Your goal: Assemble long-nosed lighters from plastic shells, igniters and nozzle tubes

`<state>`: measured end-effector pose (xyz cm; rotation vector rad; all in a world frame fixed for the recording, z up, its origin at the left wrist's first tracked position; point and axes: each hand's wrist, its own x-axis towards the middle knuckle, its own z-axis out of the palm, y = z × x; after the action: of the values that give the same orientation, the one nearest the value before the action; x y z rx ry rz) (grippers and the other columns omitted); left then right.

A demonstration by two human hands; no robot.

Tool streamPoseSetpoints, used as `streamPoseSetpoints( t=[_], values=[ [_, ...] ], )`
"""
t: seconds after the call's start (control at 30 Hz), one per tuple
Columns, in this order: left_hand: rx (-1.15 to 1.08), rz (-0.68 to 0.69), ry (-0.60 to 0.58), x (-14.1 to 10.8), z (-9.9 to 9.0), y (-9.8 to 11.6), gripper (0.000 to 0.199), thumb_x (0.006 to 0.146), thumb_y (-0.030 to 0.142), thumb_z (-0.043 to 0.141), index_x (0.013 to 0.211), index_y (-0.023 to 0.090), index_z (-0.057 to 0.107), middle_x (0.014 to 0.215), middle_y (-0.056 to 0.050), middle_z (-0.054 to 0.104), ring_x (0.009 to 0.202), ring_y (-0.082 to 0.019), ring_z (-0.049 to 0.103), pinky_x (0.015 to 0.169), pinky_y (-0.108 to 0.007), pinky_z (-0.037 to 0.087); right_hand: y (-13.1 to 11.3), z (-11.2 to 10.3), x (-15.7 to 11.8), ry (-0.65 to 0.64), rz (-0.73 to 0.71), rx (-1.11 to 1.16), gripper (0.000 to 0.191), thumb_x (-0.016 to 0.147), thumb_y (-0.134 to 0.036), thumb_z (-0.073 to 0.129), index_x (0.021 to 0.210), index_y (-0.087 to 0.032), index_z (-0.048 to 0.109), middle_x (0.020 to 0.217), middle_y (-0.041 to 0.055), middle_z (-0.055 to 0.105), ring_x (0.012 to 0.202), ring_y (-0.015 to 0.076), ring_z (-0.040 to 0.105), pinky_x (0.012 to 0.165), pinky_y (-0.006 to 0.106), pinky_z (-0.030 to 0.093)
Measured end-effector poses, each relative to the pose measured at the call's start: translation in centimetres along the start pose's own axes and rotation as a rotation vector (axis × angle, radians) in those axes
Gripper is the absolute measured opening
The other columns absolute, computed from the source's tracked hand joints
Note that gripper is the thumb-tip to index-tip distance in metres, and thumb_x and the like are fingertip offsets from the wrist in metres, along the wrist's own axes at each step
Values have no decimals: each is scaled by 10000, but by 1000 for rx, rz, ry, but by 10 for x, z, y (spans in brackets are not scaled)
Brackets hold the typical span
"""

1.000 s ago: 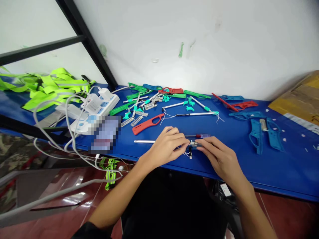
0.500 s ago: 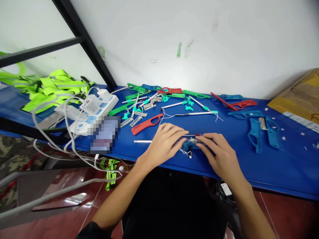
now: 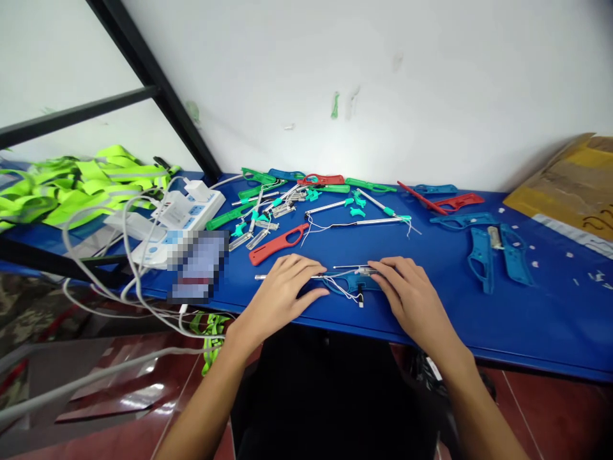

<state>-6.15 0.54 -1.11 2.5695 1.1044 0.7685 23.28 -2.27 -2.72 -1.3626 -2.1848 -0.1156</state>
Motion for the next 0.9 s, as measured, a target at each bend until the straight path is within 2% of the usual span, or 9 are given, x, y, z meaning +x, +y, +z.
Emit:
streamPoseSetpoints(
  t=[0.17, 0.3, 0.43, 0.57, 0.73, 0.9],
  values=[
    [-25, 19, 37, 19, 1, 14, 230, 1119, 374, 618, 1248, 219, 729, 1265, -61, 786, 1175, -234, 685, 1064, -424, 491, 0, 0, 0, 66, -75, 54, 264, 1147, -246, 521, 1358, -197, 673, 1204, 121, 706, 1074, 244, 681, 901, 396, 528],
    [27, 105, 27, 40, 17, 21, 207, 1112, 336, 639, 1219, 196, 747, 1246, -51, 796, 1147, -230, 676, 1031, -420, 479, 2, 1, -3, 105, -100, 72, 268, 1145, -222, 520, 1377, -226, 654, 1213, 116, 696, 1080, 229, 686, 919, 385, 546],
    [14, 151, 50, 46, 33, 20, 163, 1122, 221, 604, 1075, 203, 759, 1184, -19, 817, 1098, -212, 674, 1003, -412, 461, 6, 2, -4, 121, -94, 98, 246, 1141, -229, 524, 1331, -224, 682, 1216, 116, 705, 1063, 226, 697, 913, 386, 570],
    [-45, 99, 59, 42, 37, 20, 171, 1134, 234, 574, 1069, 195, 728, 1138, -40, 806, 1047, -212, 672, 973, -412, 476, 6, 3, -3, 74, -33, 126, 237, 1143, -257, 513, 1282, -229, 703, 1227, 115, 725, 1076, 240, 706, 937, 412, 593],
    [-79, 82, 8, 42, 36, 23, 197, 1137, 195, 524, 1038, 197, 693, 1092, -48, 776, 989, -217, 661, 944, -406, 488, 3, 3, -1, 20, 34, 154, 255, 1155, -320, 469, 1231, -254, 703, 1187, 97, 733, 1073, 250, 705, 947, 424, 592],
    [-58, 42, 29, 43, 37, 20, 204, 1114, 132, 508, 1004, 196, 667, 1043, -56, 765, 976, -232, 656, 884, -396, 483, 18, 3, -5, 117, 167, 97, 308, 1171, -396, 408, 1203, -255, 680, 1163, 96, 705, 1067, 261, 674, 918, 415, 558]
  ],
)
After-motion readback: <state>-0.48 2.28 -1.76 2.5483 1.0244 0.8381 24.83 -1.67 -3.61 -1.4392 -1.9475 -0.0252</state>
